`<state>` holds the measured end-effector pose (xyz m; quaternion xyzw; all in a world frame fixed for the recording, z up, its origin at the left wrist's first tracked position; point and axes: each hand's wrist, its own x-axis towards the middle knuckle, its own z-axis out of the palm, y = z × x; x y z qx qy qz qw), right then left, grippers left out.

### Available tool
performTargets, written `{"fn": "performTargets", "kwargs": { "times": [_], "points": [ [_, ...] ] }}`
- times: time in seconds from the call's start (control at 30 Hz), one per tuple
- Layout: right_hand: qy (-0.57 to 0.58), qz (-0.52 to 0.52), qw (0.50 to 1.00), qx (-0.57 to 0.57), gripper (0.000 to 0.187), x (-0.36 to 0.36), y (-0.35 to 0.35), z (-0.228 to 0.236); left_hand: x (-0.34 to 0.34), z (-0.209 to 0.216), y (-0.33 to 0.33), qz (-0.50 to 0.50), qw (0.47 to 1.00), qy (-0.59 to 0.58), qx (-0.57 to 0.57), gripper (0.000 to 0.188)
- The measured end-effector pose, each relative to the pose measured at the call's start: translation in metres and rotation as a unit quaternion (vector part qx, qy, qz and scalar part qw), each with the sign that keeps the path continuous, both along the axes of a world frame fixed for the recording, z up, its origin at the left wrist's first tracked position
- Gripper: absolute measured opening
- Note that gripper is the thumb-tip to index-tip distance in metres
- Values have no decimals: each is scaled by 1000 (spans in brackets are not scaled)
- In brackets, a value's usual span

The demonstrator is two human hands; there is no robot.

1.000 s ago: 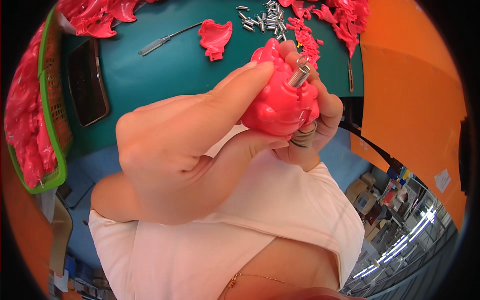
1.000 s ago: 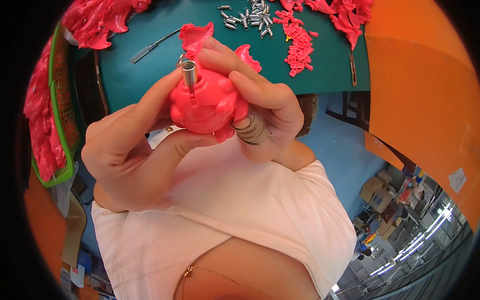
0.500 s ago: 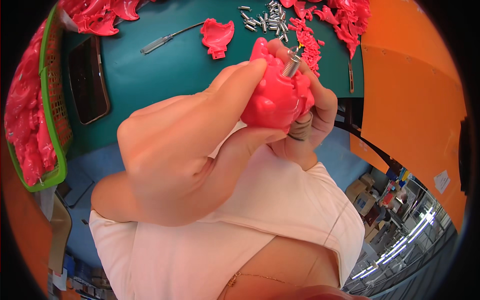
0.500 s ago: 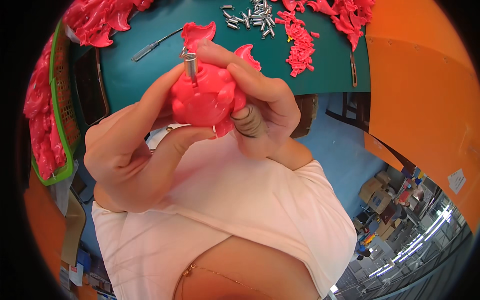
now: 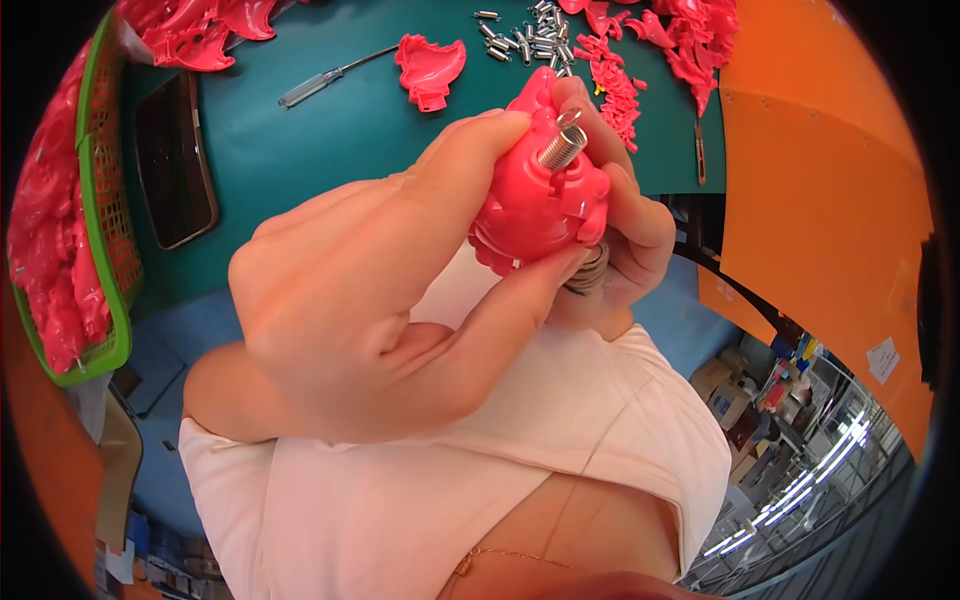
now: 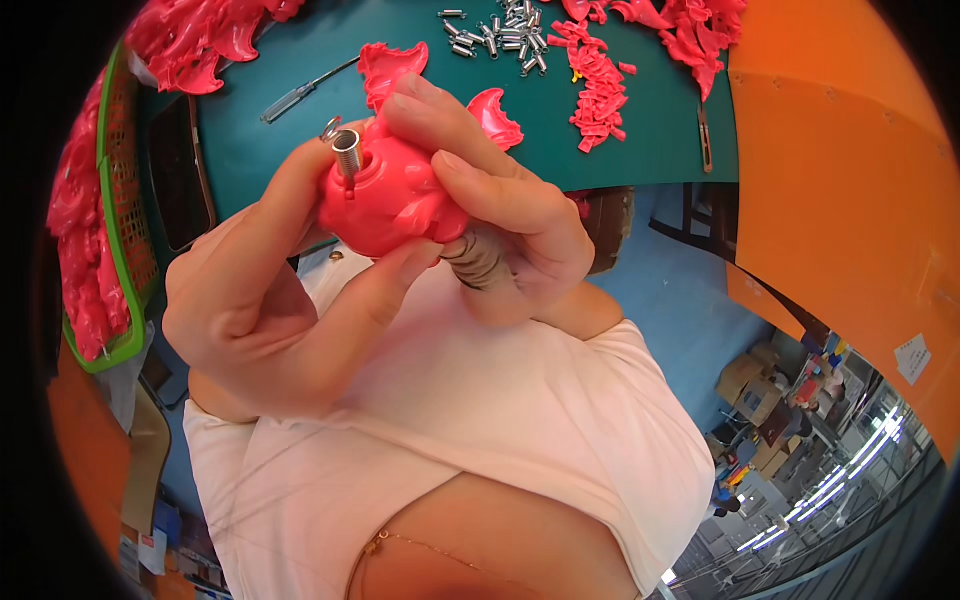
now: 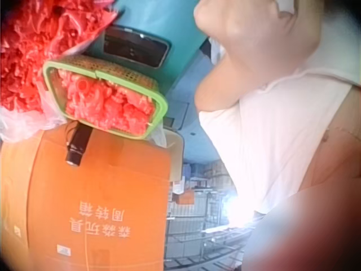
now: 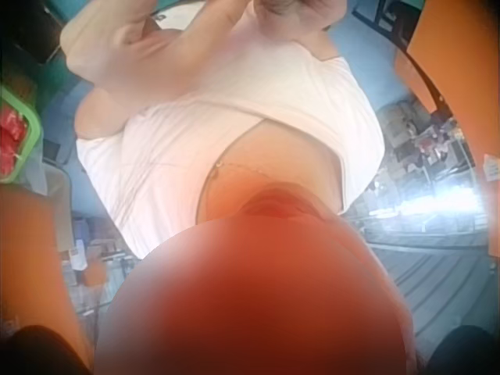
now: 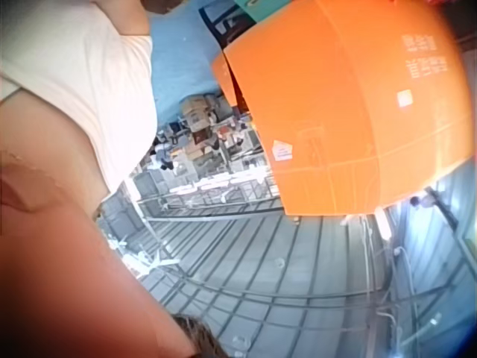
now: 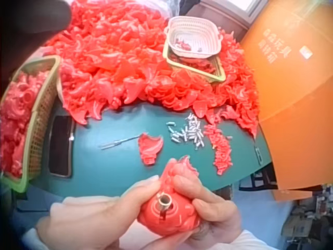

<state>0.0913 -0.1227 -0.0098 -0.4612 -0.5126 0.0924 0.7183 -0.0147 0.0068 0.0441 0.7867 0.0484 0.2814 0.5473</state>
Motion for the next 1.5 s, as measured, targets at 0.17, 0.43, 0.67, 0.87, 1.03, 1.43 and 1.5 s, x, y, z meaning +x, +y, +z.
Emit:
{"fn": "performTargets", "kwargs": {
  "times": [0.17,0.43,0.67,0.87,1.03,1.43,1.5],
  "points": [
    [22,9,1000,-3,38,-3,1,3,0,-1,-1,7,1000,-27,-8,54],
    [-30,-2,999,-41,43,2,1,9,0,1,2,-3,1000,8,-19,52],
    [-44,-22,998,-25,41,3,7,1,0,-6,2,-1,1000,-6,-24,55],
    [76,17,996,-31,35,2,1,-2,4,-7,3,-39,991,33,-121,63],
    [121,5,992,-31,35,1,9,-2,9,-18,0,-28,987,44,-150,62],
    [279,-103,954,-33,83,-17,41,-23,25,-55,-3,32,982,56,-180,53],
    [216,-47,974,-49,84,1,35,-32,24,-53,-1,19,978,43,-202,53]
  ]
}}
